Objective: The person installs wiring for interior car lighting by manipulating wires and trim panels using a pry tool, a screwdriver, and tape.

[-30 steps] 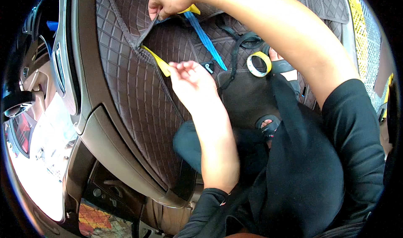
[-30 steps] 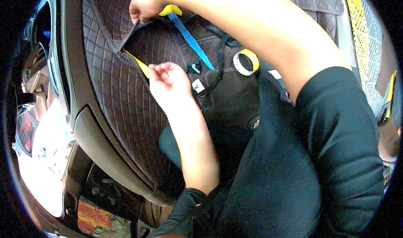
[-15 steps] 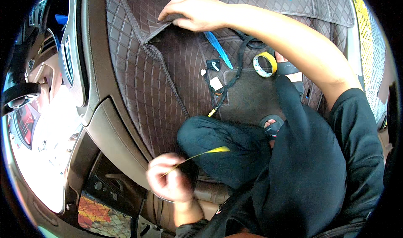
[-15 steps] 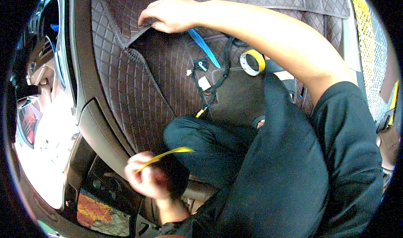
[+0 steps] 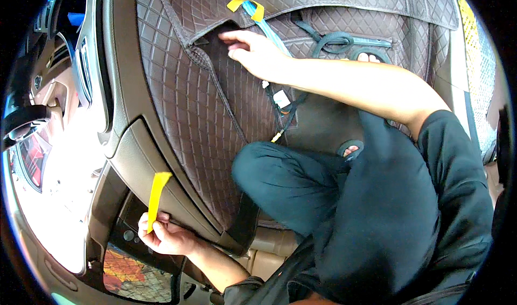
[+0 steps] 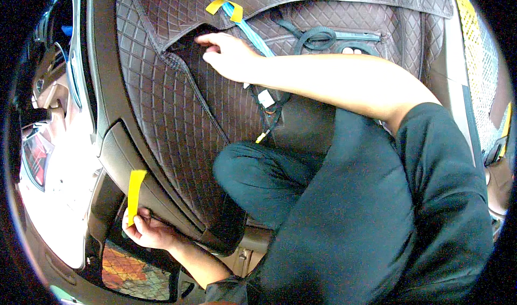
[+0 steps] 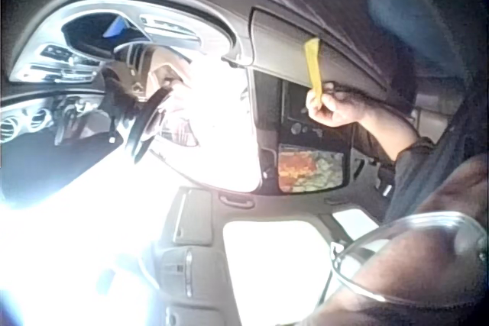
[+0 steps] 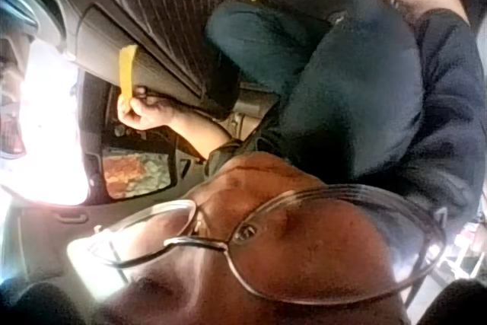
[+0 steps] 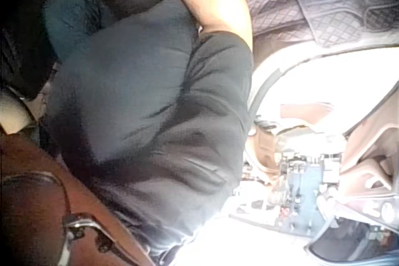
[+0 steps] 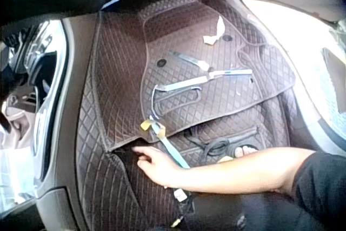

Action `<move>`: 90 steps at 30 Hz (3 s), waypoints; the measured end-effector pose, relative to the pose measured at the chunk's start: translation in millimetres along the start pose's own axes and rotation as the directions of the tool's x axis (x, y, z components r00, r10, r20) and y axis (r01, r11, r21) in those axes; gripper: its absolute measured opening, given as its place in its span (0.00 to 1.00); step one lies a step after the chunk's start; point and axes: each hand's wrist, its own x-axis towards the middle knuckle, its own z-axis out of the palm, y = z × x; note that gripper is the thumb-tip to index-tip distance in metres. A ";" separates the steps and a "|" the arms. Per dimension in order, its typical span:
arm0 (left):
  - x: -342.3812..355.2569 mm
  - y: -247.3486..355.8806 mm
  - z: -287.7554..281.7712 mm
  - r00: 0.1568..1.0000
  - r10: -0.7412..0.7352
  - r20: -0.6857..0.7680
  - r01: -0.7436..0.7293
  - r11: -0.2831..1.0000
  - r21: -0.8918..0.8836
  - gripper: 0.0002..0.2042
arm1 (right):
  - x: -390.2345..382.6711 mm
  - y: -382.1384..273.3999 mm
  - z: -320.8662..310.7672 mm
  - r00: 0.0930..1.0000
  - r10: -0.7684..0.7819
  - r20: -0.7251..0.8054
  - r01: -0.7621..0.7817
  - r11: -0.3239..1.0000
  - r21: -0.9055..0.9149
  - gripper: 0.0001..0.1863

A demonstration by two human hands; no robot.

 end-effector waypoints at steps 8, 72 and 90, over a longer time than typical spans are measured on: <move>-0.8 2.3 7.1 0.999 0.043 0.021 -0.043 0.999 0.019 0.06 | 27.7 -30.4 25.1 0.915 0.379 0.136 -0.395 0.778 0.488 0.14; -1.6 9.6 19.1 0.990 0.091 0.110 -0.118 0.956 0.269 0.07 | 80.6 -55.3 -10.5 0.783 -0.213 0.584 0.473 0.814 -0.336 0.23; -5.9 7.8 6.8 0.992 0.074 0.105 -0.097 0.969 0.226 0.07 | 124.8 -35.5 -37.3 0.861 0.201 0.466 -0.290 0.949 0.127 0.26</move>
